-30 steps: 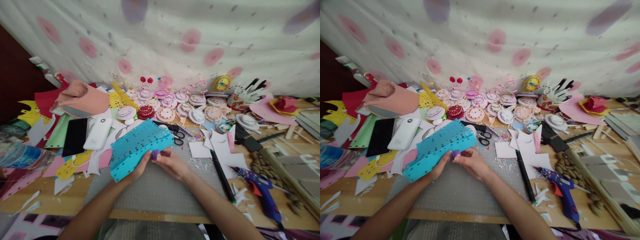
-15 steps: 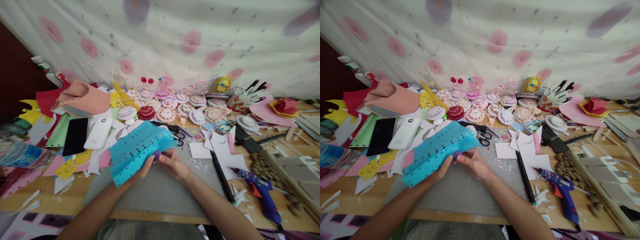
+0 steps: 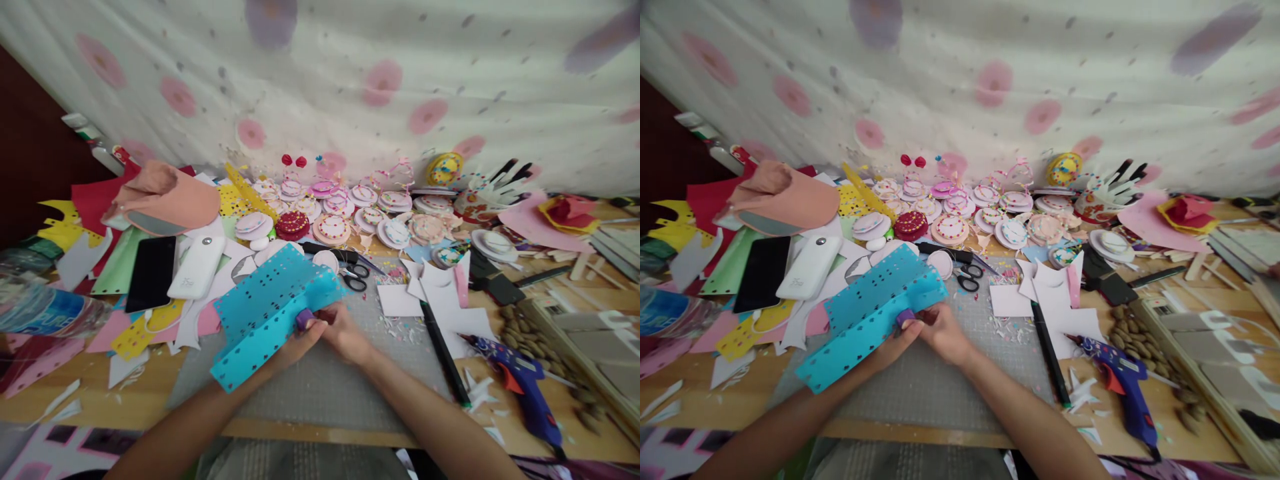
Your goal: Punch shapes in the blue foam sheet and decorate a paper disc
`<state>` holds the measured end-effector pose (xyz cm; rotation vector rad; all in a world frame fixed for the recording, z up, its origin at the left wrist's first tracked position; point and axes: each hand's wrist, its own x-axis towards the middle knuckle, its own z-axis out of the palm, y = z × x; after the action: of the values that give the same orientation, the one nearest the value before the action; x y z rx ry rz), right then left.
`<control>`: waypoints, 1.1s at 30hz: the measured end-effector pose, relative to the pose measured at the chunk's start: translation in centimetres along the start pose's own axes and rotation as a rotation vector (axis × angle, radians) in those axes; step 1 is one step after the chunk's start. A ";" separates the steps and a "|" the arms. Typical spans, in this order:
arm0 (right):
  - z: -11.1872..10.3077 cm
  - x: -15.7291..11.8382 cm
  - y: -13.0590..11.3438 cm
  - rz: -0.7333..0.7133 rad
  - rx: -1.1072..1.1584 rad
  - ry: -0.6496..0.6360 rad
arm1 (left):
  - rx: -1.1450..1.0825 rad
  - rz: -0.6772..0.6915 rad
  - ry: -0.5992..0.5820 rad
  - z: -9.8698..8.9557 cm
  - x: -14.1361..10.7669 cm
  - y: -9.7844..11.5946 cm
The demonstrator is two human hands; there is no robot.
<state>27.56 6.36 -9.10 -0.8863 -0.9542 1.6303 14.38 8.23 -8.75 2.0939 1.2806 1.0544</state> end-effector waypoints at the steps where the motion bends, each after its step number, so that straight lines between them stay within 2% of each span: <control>1: 0.0 0.0 0.1 -0.010 -0.021 0.016 | 0.032 0.043 -0.014 -0.2 0.0 0.0; 3: 0.0 0.2 0.3 -0.009 -0.033 0.037 | 0.086 0.092 -0.032 -0.4 0.0 -0.1; 8: -0.1 0.6 0.0 0.036 0.044 0.009 | 0.024 0.015 -0.027 -0.1 -0.2 -1.5; 14: -0.8 0.4 -1.3 0.076 0.077 -0.162 | 0.046 -0.194 0.260 0.0 -0.9 -2.6; 20: -1.9 0.5 -2.0 0.048 -0.035 -0.173 | 0.008 -0.196 0.348 -0.3 -0.8 -3.0; 22: -2.4 0.6 -2.2 0.041 -0.019 -0.135 | 0.012 -0.220 0.342 -0.4 -0.7 -3.1; 27: -4.5 1.0 -3.0 0.083 0.057 0.065 | -0.001 -0.248 0.311 -0.8 -0.2 -3.2; 31: -5.9 1.0 -3.9 0.129 -0.020 0.170 | -0.054 -0.234 0.196 -1.1 0.0 -3.2; 33: -6.3 1.1 -4.1 0.134 -0.076 0.223 | -0.060 -0.237 0.185 -1.2 0.1 -3.3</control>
<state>34.53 9.17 -8.15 -1.1798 -0.8203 1.5756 11.73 9.80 -10.35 1.7813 1.5217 1.1840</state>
